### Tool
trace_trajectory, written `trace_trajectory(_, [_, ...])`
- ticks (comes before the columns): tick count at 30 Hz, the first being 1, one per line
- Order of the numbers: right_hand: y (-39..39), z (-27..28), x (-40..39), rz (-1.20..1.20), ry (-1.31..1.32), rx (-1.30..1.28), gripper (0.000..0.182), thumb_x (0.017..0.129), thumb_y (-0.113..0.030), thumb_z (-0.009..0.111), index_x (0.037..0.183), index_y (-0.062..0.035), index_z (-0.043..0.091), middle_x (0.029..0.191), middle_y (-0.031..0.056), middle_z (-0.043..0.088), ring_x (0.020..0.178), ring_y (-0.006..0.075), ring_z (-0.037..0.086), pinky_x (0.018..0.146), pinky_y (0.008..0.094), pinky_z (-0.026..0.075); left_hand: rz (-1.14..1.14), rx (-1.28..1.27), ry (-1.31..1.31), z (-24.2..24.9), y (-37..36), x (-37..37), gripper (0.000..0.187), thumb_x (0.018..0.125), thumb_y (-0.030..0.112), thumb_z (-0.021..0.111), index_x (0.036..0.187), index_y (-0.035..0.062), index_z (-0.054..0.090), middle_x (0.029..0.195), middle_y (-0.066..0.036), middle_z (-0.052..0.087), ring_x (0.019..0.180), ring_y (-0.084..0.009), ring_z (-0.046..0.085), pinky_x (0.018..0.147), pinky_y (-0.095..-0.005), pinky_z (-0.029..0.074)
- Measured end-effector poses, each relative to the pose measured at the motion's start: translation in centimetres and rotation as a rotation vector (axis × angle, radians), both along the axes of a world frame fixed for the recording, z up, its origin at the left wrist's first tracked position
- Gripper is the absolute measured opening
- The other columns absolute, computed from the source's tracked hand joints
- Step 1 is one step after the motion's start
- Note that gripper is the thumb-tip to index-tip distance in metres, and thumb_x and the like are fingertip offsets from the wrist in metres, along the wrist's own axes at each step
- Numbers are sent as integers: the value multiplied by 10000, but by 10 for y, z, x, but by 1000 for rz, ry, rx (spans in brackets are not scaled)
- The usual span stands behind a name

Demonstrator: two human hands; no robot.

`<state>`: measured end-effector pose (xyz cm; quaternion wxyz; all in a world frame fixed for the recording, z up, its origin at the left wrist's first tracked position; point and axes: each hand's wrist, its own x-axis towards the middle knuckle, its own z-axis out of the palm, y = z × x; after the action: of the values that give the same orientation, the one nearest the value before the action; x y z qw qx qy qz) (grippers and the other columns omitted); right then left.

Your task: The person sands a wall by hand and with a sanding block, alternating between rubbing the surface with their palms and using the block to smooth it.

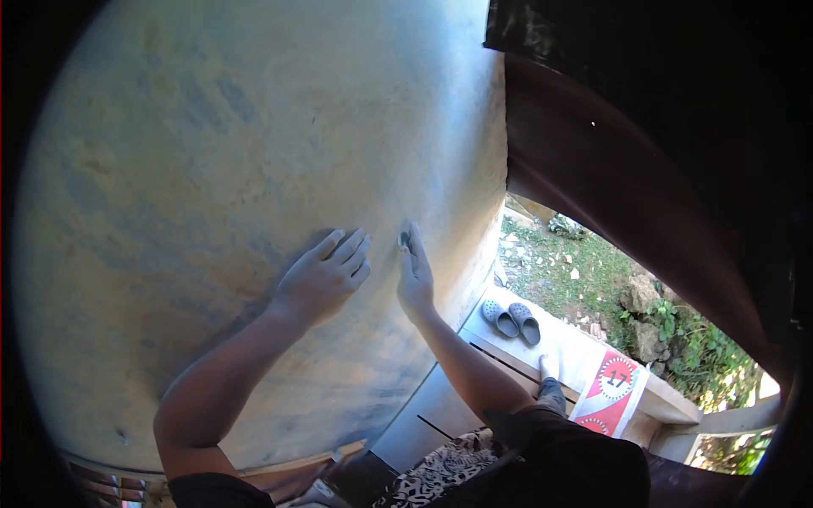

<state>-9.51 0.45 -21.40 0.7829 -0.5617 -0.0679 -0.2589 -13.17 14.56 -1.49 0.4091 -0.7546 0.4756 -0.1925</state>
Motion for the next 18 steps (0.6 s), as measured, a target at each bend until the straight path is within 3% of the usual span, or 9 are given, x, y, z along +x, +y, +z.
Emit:
trace_trajectory(1, [14,5,-4,17,19,-17,578,1077,-122,509,1599,28,312,1678,224,284,1571,280,247,1250,367,230,19,-30,27,-3,2,-6,382,890,248,620,1236,92,661,1519,-91,548,1476,-226,421,1208,-430,296])
trace_trajectory(3, [34,15,1,-222,26,-121,631,1055,-139,538,1615,6,286,1707,229,196,1602,348,107,1276,422,120,26,-60,29,-4,6,-10,376,882,249,629,1220,88,667,1510,-94,556,1477,-226,421,1209,-429,295])
trace_trajectory(4, [37,14,5,-226,23,-126,677,1043,-170,548,1632,-19,251,1720,226,140,1603,386,41,1278,457,60,24,-80,22,-2,8,-11,371,874,251,638,1203,84,672,1501,-98,564,1478,-226,422,1210,-429,294])
trace_trajectory(8, [28,-27,40,-339,3,-239,652,1055,-176,512,1632,-19,252,1716,232,155,1602,379,70,1278,455,69,33,-120,23,2,7,-19,341,874,246,636,1170,83,684,1483,-100,580,1482,-222,422,1212,-429,291])
trace_trajectory(12, [15,-28,79,-425,151,-62,619,1057,-145,477,1626,-13,271,1715,234,155,1599,386,79,1278,452,65,59,-155,33,-2,7,-21,323,881,235,629,1162,88,689,1481,-97,582,1488,-217,418,1212,-428,290])
trace_trajectory(14, [22,-12,66,-419,205,29,604,1057,-132,463,1622,-12,283,1715,234,155,1599,388,82,1278,451,65,80,-173,50,-5,9,-22,319,884,231,625,1163,90,689,1482,-96,581,1489,-216,418,1212,-428,290])
trace_trajectory(18, [70,1,-8,-316,-45,-250,625,1017,-159,492,1603,-9,337,1713,269,112,1593,438,56,1274,503,60,92,-188,47,-10,9,-23,302,893,232,618,1156,101,689,1485,-86,579,1487,-203,421,1212,-433,288])
